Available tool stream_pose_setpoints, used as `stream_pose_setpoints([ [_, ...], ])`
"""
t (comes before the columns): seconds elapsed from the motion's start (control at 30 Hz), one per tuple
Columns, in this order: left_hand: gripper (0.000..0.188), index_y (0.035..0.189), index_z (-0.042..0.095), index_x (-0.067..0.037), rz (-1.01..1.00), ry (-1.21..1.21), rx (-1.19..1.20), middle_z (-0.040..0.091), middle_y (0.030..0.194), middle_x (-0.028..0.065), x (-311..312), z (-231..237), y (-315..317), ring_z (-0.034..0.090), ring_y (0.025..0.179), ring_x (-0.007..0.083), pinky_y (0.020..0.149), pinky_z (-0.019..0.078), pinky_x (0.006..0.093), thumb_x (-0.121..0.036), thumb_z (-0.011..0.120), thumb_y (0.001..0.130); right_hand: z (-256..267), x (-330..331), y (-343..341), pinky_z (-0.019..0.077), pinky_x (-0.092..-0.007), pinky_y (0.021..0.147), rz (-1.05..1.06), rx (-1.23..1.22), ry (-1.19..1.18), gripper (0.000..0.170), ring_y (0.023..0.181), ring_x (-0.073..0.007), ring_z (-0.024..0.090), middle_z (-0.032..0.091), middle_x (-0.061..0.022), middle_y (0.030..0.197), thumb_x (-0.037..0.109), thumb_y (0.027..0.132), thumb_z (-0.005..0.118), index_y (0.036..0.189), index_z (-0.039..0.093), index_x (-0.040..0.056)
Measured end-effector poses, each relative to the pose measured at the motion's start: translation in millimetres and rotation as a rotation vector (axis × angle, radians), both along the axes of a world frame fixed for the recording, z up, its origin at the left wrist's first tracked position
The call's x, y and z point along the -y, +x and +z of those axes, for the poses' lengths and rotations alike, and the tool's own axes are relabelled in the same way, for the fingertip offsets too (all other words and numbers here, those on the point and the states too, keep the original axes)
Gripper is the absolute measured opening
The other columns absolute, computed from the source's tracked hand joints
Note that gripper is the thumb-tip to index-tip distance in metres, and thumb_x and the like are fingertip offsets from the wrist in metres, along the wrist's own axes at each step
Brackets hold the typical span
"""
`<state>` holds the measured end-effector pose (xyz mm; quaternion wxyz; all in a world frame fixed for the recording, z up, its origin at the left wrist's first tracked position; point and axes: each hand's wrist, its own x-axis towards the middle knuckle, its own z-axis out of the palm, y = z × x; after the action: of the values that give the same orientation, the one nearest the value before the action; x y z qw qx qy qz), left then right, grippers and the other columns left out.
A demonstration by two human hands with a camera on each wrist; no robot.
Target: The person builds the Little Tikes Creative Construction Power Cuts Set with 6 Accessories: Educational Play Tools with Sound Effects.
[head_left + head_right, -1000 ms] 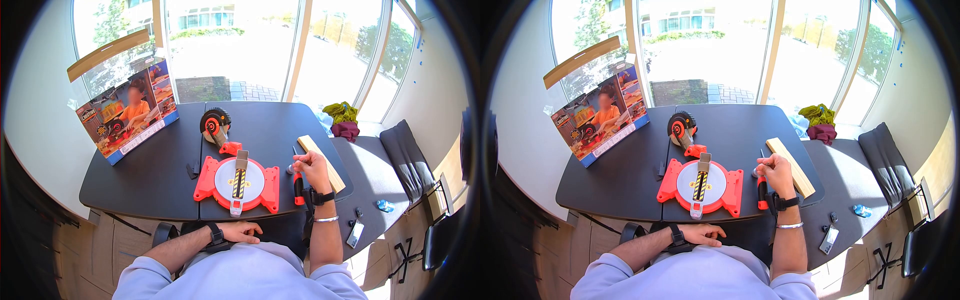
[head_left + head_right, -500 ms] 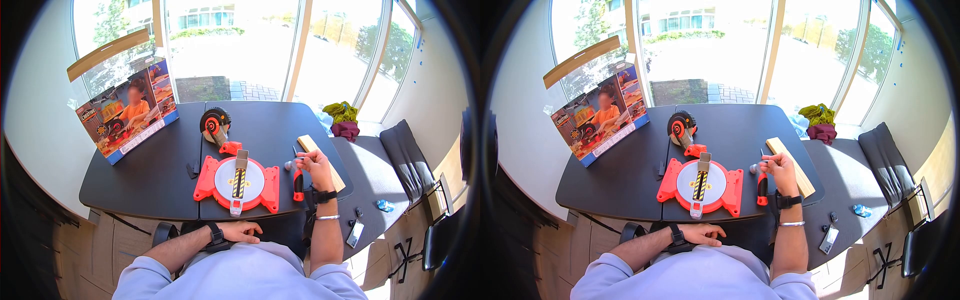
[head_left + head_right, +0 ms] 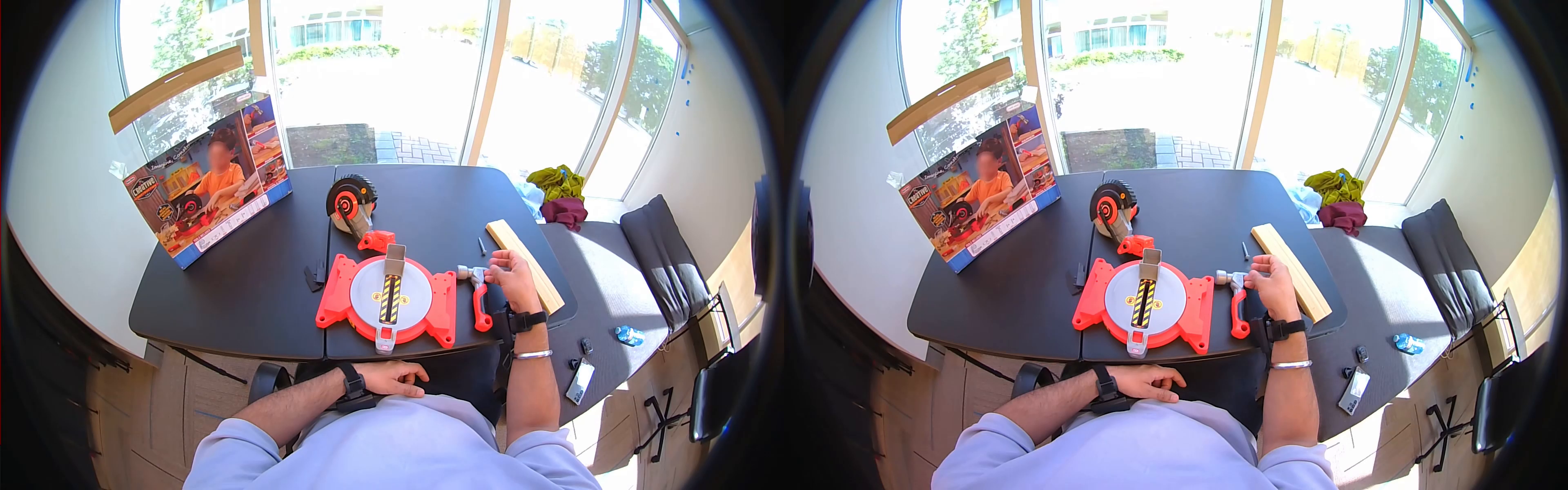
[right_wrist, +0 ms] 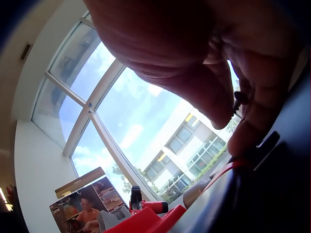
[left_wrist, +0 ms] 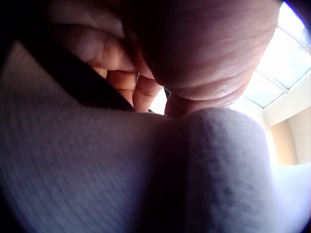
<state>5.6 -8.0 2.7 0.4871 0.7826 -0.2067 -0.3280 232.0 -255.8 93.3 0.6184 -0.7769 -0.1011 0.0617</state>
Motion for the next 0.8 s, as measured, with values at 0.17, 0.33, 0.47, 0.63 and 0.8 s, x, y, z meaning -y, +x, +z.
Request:
stream_pose_setpoints([
  [0.17,0.073,0.144,0.056,0.002,0.007,-0.003,0.021,0.058,0.091,0.0028,0,0,0,0.055,0.082,0.0127,0.072,0.0463,0.0306,-0.057,0.067,0.103,10,0,-6,0.0628,-0.0303,0.083,-0.021,0.040,-0.051,0.038,0.094,-0.0183,0.072,0.064,-0.0162,0.125,0.001,0.097,0.070,0.132,0.060,-0.0055],
  [0.33,0.072,0.143,0.056,0.003,0.009,-0.012,0.008,0.058,0.091,0.0027,1,0,0,0.055,0.082,0.0124,0.072,0.0463,0.0306,-0.056,0.068,0.103,14,4,-7,0.0628,-0.0297,0.083,-0.027,0.078,-0.108,0.037,0.095,-0.0174,0.072,0.064,-0.0160,0.125,0.004,0.095,0.074,0.129,0.062,-0.0052],
  [0.47,0.072,0.144,0.056,0.003,0.003,-0.012,0.020,0.058,0.091,0.0029,0,2,0,0.055,0.083,0.0126,0.072,0.0463,0.0304,-0.056,0.067,0.104,15,8,-8,0.0612,-0.0278,0.079,-0.001,0.117,-0.192,0.035,0.089,-0.0158,0.072,0.066,-0.0148,0.123,0.007,0.096,0.076,0.127,0.064,-0.0036],
  [0.63,0.069,0.144,0.056,0.004,-0.001,-0.006,0.042,0.059,0.090,0.0028,1,1,-1,0.056,0.081,0.0122,0.070,0.0469,0.0299,-0.053,0.067,0.105,37,6,-22,0.0575,-0.0248,0.077,0.003,0.219,-0.332,0.032,0.081,-0.0114,0.069,0.070,-0.0103,0.110,0.009,0.095,0.078,0.123,0.067,-0.0008],
  [0.8,0.063,0.144,0.056,0.002,-0.011,0.006,0.089,0.059,0.089,0.0022,2,3,-2,0.055,0.080,0.0110,0.070,0.0469,0.0292,-0.046,0.068,0.105,82,-4,-63,0.0604,-0.0296,0.083,0.125,0.569,0.053,0.017,0.089,-0.0169,0.074,0.073,-0.0111,0.105,0.000,0.093,0.075,0.110,0.071,-0.0004],
])
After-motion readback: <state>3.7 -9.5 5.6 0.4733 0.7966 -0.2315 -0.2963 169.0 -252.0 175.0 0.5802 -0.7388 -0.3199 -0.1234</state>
